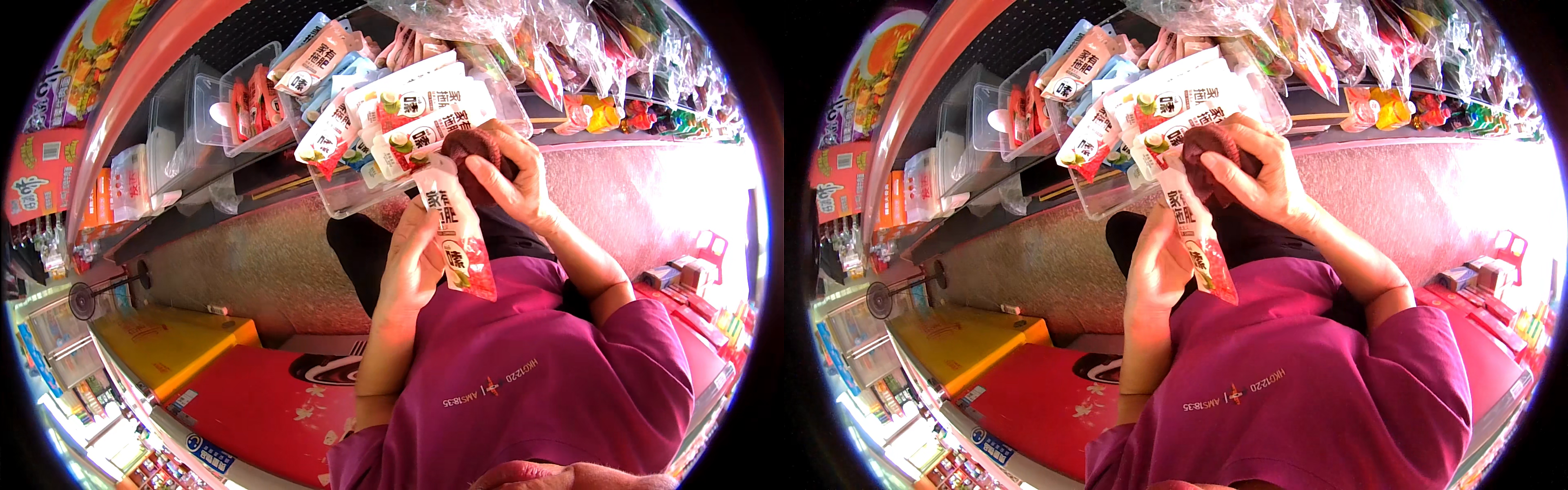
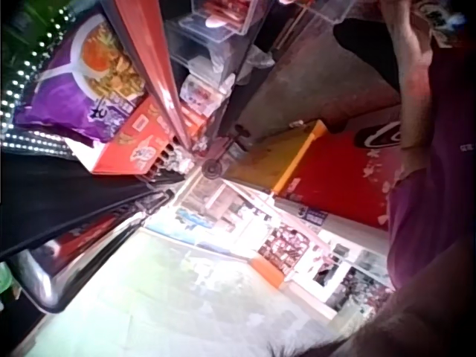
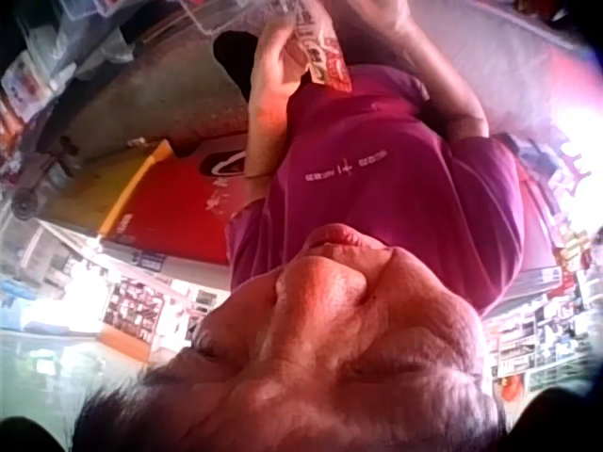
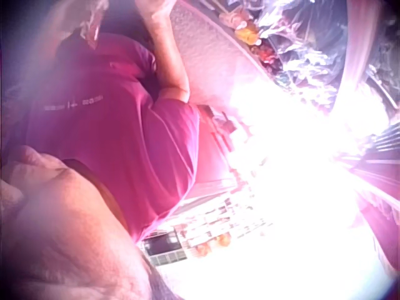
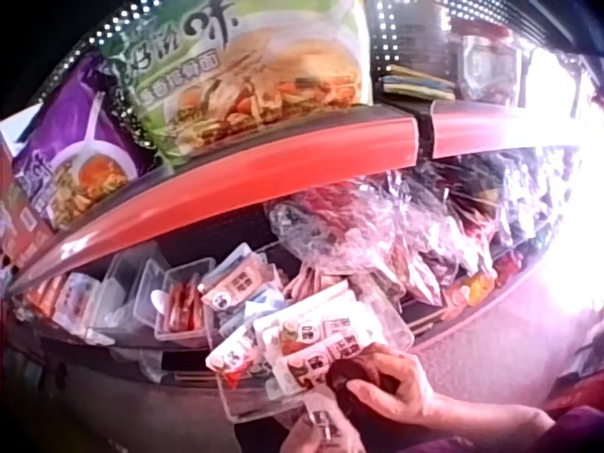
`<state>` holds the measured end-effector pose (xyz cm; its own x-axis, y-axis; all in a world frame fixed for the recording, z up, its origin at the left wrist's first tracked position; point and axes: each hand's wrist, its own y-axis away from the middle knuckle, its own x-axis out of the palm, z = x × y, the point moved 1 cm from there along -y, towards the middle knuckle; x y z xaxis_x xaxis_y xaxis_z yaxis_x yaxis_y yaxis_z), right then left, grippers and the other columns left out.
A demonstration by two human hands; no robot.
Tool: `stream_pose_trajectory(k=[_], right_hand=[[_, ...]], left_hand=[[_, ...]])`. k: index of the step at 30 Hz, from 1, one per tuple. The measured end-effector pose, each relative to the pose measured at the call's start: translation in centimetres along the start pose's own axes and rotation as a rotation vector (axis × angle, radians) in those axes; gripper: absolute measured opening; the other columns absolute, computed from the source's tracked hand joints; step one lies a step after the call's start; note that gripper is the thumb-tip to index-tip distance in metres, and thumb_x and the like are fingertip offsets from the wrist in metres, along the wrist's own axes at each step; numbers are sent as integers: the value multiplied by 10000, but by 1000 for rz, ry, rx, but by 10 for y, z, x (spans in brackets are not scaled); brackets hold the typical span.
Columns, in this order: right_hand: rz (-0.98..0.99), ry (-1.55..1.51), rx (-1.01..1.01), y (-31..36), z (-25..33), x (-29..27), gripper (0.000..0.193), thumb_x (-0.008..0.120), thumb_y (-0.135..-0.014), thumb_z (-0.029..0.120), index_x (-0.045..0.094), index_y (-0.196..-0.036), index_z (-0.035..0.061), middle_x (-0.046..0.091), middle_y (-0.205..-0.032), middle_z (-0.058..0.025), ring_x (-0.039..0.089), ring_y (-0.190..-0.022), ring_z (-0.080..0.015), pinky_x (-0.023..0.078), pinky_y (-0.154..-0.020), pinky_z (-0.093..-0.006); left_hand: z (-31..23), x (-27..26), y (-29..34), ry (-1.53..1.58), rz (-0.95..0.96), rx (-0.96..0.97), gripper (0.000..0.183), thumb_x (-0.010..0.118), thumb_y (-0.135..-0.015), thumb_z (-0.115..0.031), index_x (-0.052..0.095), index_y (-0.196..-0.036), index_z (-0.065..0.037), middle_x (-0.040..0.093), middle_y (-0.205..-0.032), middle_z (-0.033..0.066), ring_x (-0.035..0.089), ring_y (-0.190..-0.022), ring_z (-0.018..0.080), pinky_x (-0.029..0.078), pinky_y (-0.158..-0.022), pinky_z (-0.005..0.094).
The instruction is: The person uses a dark cloth to wipe the surface of multiple small, white, rectangular packages held in a clear plastic tray. They handle the packages one by one, wiping them individually before placing them back into the tray.
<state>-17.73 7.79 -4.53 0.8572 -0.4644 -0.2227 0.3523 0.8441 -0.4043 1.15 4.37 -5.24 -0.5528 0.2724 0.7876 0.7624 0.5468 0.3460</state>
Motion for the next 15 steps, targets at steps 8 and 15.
stream_pose_trajectory(k=[8,15], right_hand=[[-165,-251,304,-8,-6,-2,223,672,-916,156,648,-1071,-2,654,-872,-7,556,-830,-59,483,-746,-249],[55,186,-143,-9,39,-4,267,686,-824,125,670,-1064,10,616,-926,-114,627,-833,-289,499,-773,-361]], left_hand=[[-20,10,11,-209,0,181,476,586,-930,-10,400,-1368,-23,602,-1188,120,627,-1031,190,521,-886,332],[-21,11,8,-478,-106,443,411,621,-929,-24,451,-1300,25,632,-1119,81,614,-994,119,487,-862,264]])
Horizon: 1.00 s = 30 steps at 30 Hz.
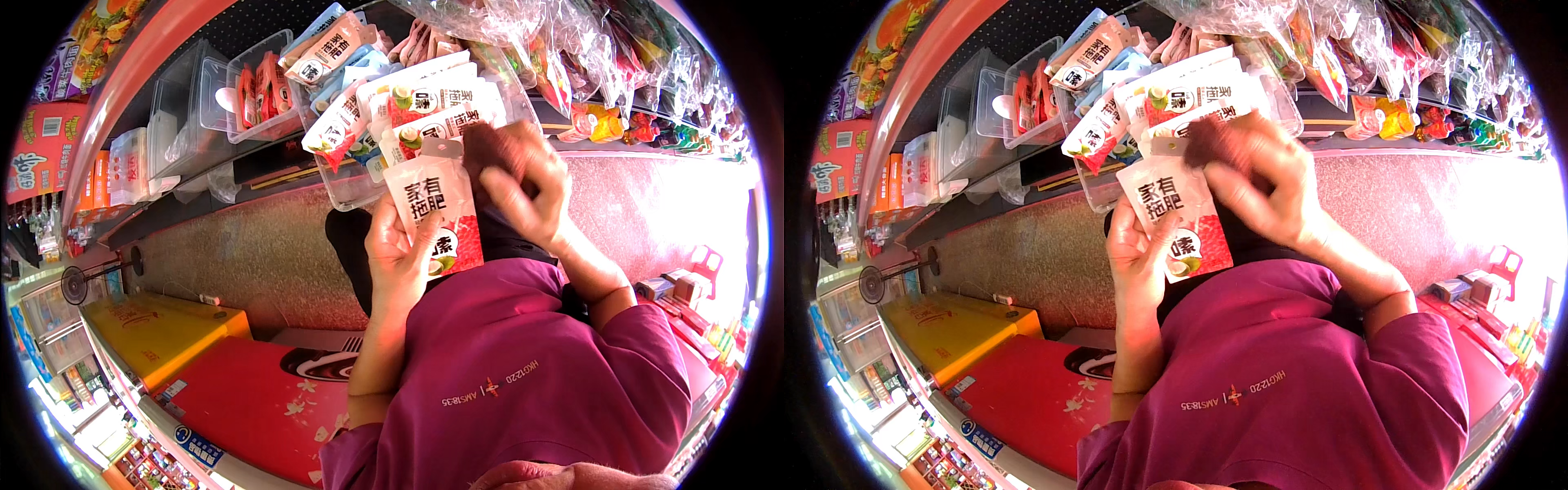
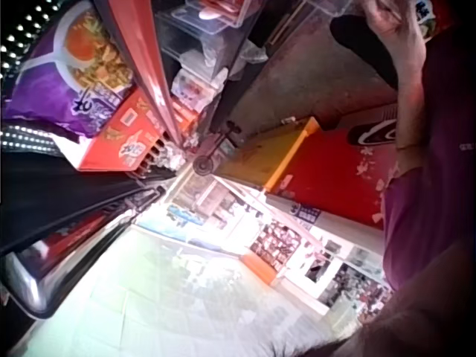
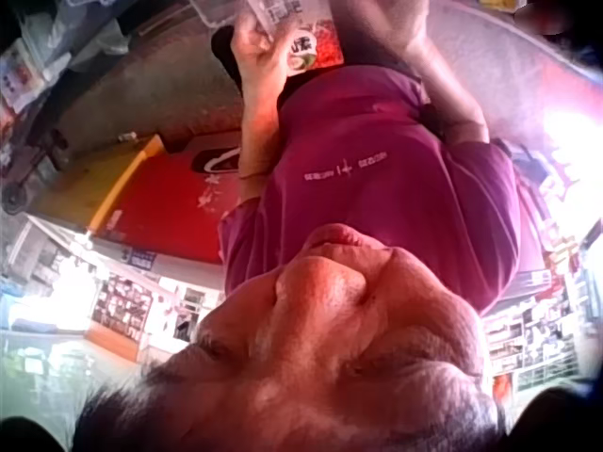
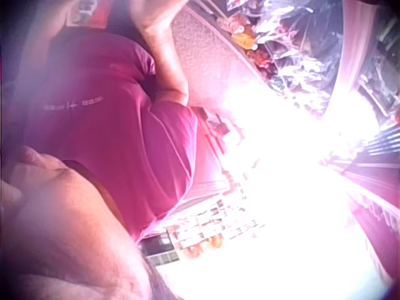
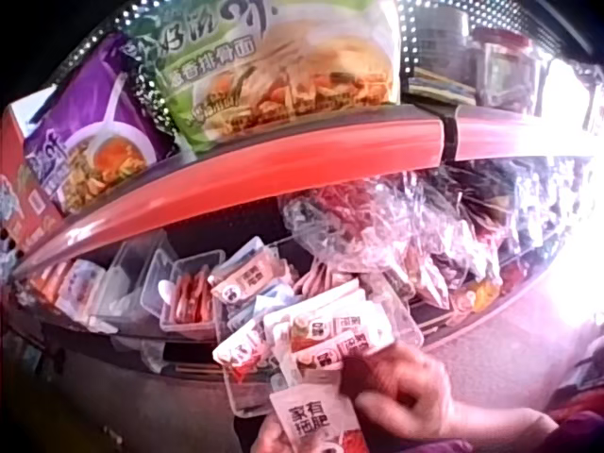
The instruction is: The person uses a dark cloth to wipe the surface of multiple small, white, rectangular packages held in a clear plastic tray. They handle the packages one by one, wiping them individually before placing them back into the tray.
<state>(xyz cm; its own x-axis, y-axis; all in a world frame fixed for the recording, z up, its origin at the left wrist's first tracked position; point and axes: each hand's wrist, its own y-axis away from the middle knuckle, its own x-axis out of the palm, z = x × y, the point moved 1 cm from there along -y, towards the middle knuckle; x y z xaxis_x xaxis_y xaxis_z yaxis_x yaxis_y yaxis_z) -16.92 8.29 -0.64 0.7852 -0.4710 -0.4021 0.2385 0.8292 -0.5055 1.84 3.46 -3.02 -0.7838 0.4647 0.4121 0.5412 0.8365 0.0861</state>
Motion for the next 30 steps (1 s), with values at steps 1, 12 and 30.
stream_pose_trajectory(k=[1,12,30], right_hand=[[35,58,-96,4,5,7,288,700,-804,144,671,-1069,33,609,-970,-105,624,-853,-289,504,-772,-367],[25,281,-11,-6,-16,14,269,728,-775,148,675,-1022,56,593,-995,-94,610,-892,-288,520,-748,-375],[218,332,-303,7,-8,5,341,750,-677,163,682,-1008,116,582,-1027,-51,605,-843,-224,521,-652,-349]], left_hand=[[3,-1,1,-44,56,21,412,615,-937,-34,447,-1306,40,615,-1162,86,602,-1007,114,474,-879,258],[7,-5,10,-153,-69,34,302,544,-967,-26,514,-1261,40,639,-1130,101,630,-992,140,514,-857,281],[-111,-67,-19,97,-404,373,394,501,-1006,-290,492,-1296,-24,628,-1162,134,642,-954,252,533,-847,410]])
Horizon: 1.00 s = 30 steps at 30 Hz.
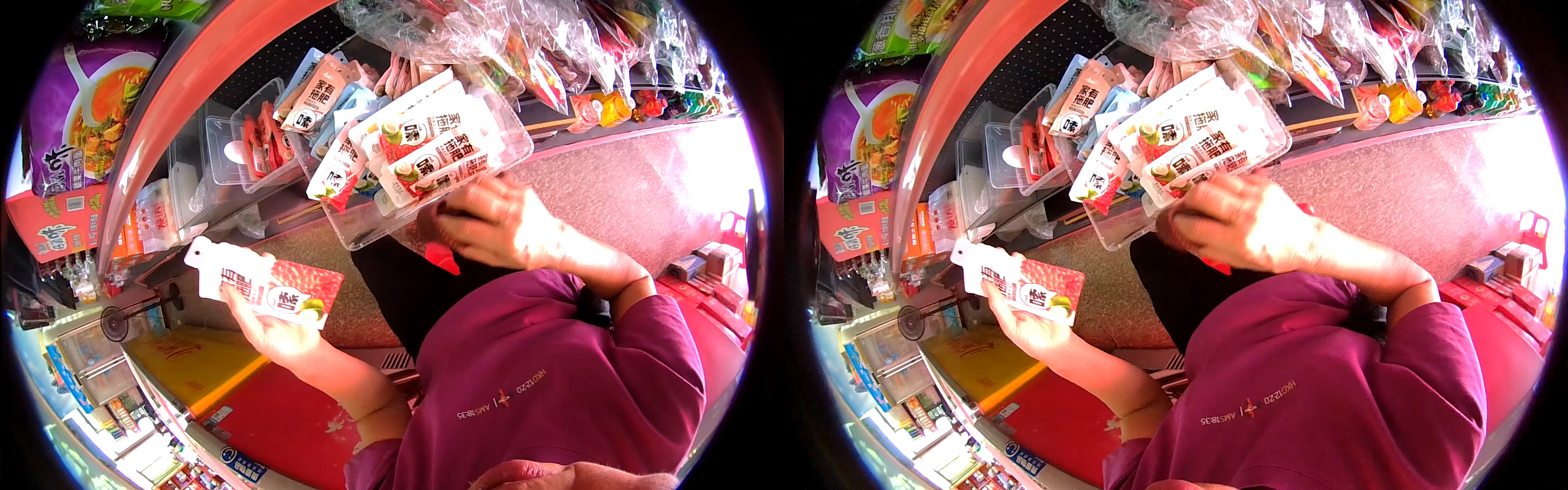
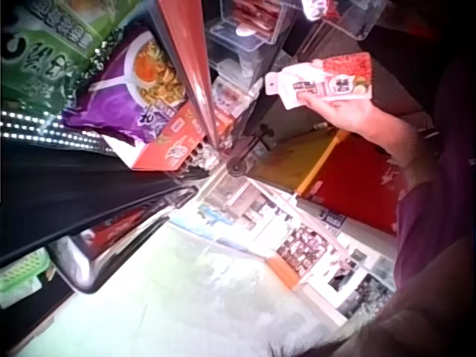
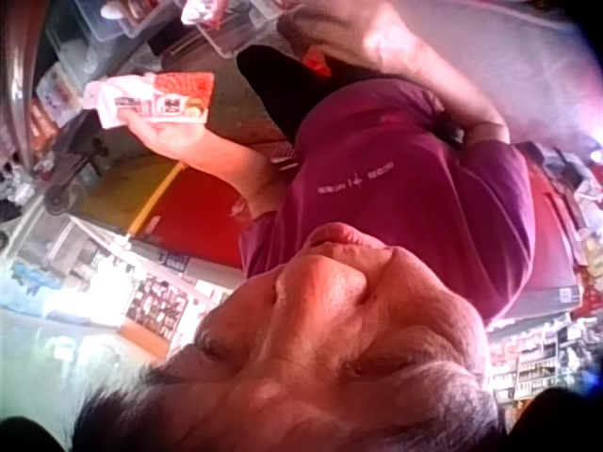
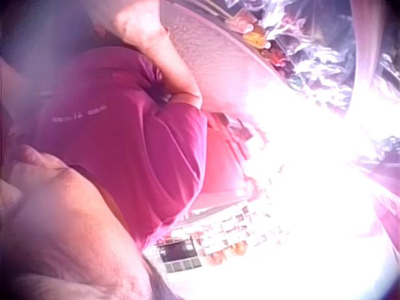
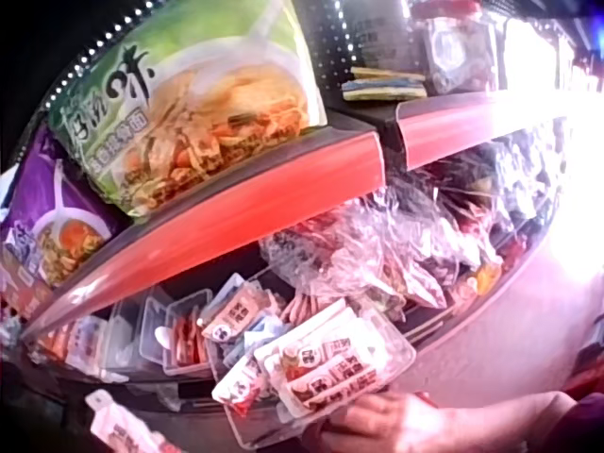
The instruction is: The person uses a dark cloth to wipe the surface of multiple small, white, rectangular packages held in a clear plastic tray. They handle the packages one by one, wiping them individually before placing them back into the tray.
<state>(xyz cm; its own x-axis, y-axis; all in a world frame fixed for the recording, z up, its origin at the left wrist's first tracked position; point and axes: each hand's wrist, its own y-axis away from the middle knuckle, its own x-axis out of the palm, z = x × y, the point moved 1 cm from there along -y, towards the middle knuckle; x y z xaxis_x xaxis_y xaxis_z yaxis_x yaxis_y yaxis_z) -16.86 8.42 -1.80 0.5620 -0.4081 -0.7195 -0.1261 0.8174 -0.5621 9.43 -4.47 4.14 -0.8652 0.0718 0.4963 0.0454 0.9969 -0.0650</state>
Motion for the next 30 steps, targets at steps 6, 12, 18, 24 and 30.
stream_pose_trajectory(k=[6,12,18,24,30], right_hand=[[-227,-70,190,-4,-38,-17,270,757,-769,146,663,-993,26,611,-982,-101,628,-849,-273,534,-711,-358],[-182,-57,285,3,-60,-4,244,732,-796,172,660,-985,34,584,-947,-92,605,-853,-277,514,-721,-375],[-142,9,289,1,-60,6,239,727,-797,209,661,-966,53,588,-945,-74,610,-859,-260,522,-720,-365],[-114,43,287,2,-61,8,261,726,-795,222,656,-999,74,587,-951,-62,612,-870,-241,523,-724,-364],[-136,71,288,2,-62,10,254,730,-787,219,654,-991,88,586,-942,-51,611,-851,-233,523,-712,-353]], left_hand=[[35,14,-27,-312,80,65,257,585,-967,-139,594,-1171,18,671,-1077,134,669,-942,204,540,-833,342],[73,26,-56,-599,309,99,227,575,-984,-116,635,-1148,30,684,-1028,70,632,-865,77,510,-760,251],[106,28,-80,-1507,572,494,247,576,-888,-53,659,-1119,-30,620,-1173,188,611,-1063,342,471,-940,395],[120,34,-81,-1769,709,493,166,606,-887,-80,681,-1020,-14,665,-1014,165,632,-958,353,468,-878,423],[93,46,-70,-1649,586,401,150,604,-909,-70,669,-995,34,690,-914,159,688,-799,259,518,-723,348]])
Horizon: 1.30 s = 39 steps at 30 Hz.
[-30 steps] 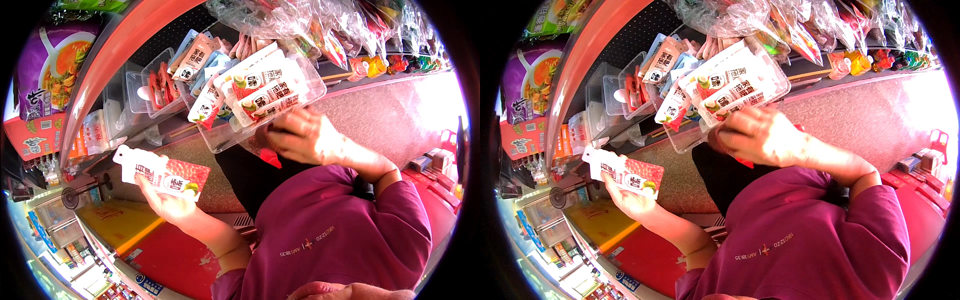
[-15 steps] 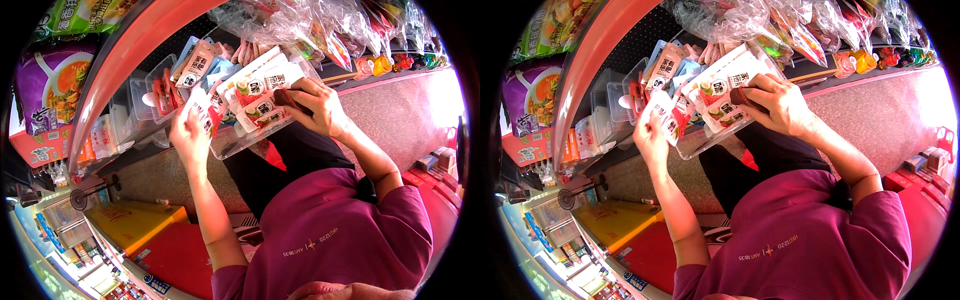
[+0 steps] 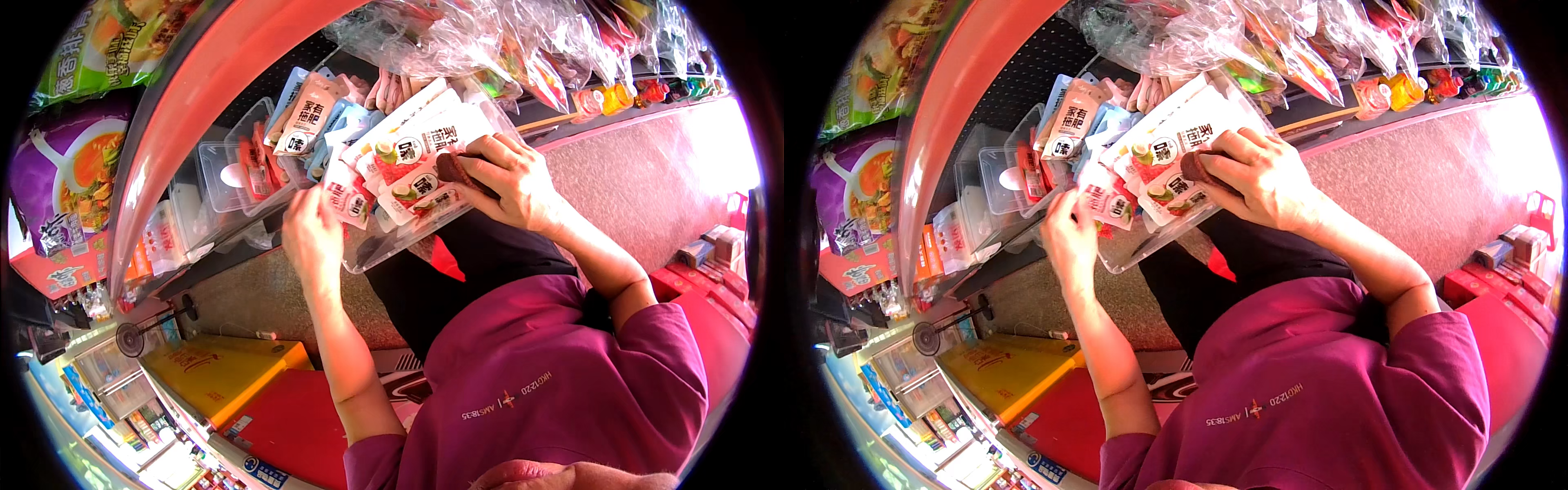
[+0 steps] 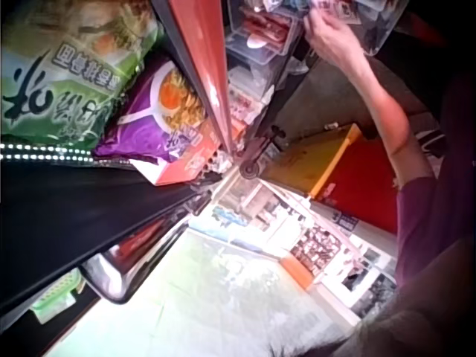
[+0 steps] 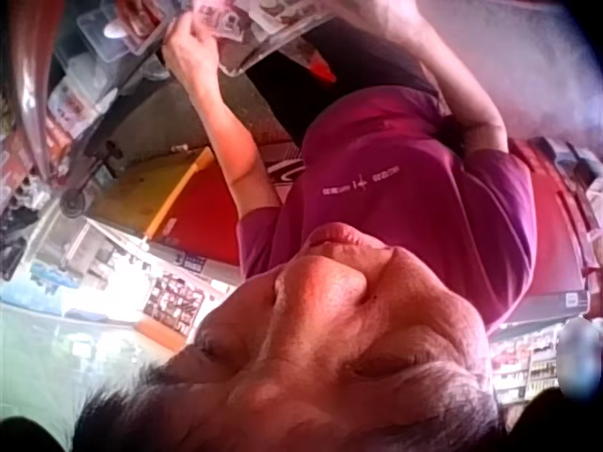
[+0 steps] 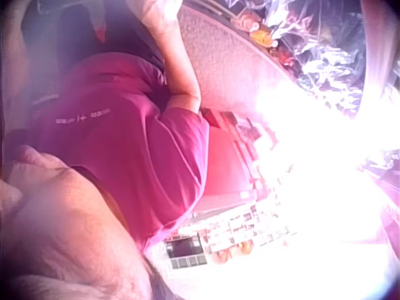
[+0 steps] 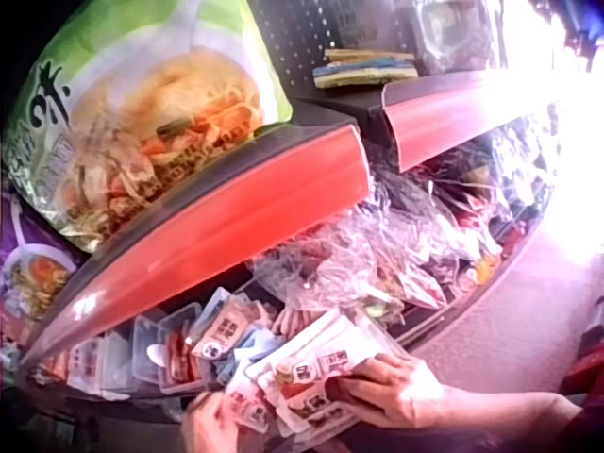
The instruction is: The person uses a dark cloth to wipe the surface of multiple small, white, rectangular packages held in a clear plastic tray. They handle the packages one by one, wiping them individually before placing them back into the tray.
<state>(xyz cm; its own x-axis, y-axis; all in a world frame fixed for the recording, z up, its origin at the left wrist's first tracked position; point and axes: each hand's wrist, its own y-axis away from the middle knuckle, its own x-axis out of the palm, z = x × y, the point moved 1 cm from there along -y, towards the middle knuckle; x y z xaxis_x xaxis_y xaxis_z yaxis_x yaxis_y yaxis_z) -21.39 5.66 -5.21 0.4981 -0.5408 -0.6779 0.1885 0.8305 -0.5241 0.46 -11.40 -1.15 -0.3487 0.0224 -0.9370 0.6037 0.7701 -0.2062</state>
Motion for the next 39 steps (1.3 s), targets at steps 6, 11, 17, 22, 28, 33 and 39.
stream_pose_trajectory(k=[6,11,17,22,28,33,39], right_hand=[[-30,44,0,0,3,1,236,734,-783,209,657,-976,96,592,-947,-41,612,-845,-224,523,-705,-345],[-38,58,-14,0,3,2,234,732,-784,212,659,-976,101,598,-962,-37,613,-860,-221,523,-704,-346],[-19,58,-6,1,2,3,236,729,-789,224,659,-977,100,599,-968,-37,615,-868,-222,523,-703,-350],[-49,74,-10,1,1,3,253,732,-784,232,660,-986,99,599,-953,-37,617,-850,-216,524,-696,-344],[-53,71,-19,1,2,3,248,736,-765,212,663,-972,97,595,-939,-33,611,-825,-205,521,-680,-329],[-81,76,-36,1,1,5,252,745,-747,194,663,-962,93,603,-942,-32,607,-799,-202,519,-672,-323],[-90,85,-37,1,3,4,252,749,-740,186,666,-955,85,616,-958,-33,609,-788,-199,520,-668,-319]], left_hand=[[18,-29,6,246,-193,-25,99,636,-877,-26,637,-953,38,653,-831,136,673,-733,225,504,-650,331],[9,-9,7,169,-108,54,96,665,-841,-52,629,-893,19,663,-921,128,662,-821,259,505,-754,353],[16,25,2,-57,-119,109,126,648,-868,-137,580,-864,-30,659,-866,124,616,-793,341,448,-758,425],[11,30,2,-64,-91,142,121,653,-862,-125,555,-834,-58,651,-795,73,613,-752,291,416,-778,409],[17,31,14,303,-192,6,104,683,-832,-29,587,-874,-31,644,-810,107,628,-741,280,488,-690,374],[17,14,19,376,-330,-51,84,672,-888,-33,602,-912,6,623,-823,13,553,-768,69,466,-722,235],[34,-1,9,787,-551,-87,159,639,-916,-3,536,-1037,13,616,-978,72,608,-855,105,514,-728,239]])
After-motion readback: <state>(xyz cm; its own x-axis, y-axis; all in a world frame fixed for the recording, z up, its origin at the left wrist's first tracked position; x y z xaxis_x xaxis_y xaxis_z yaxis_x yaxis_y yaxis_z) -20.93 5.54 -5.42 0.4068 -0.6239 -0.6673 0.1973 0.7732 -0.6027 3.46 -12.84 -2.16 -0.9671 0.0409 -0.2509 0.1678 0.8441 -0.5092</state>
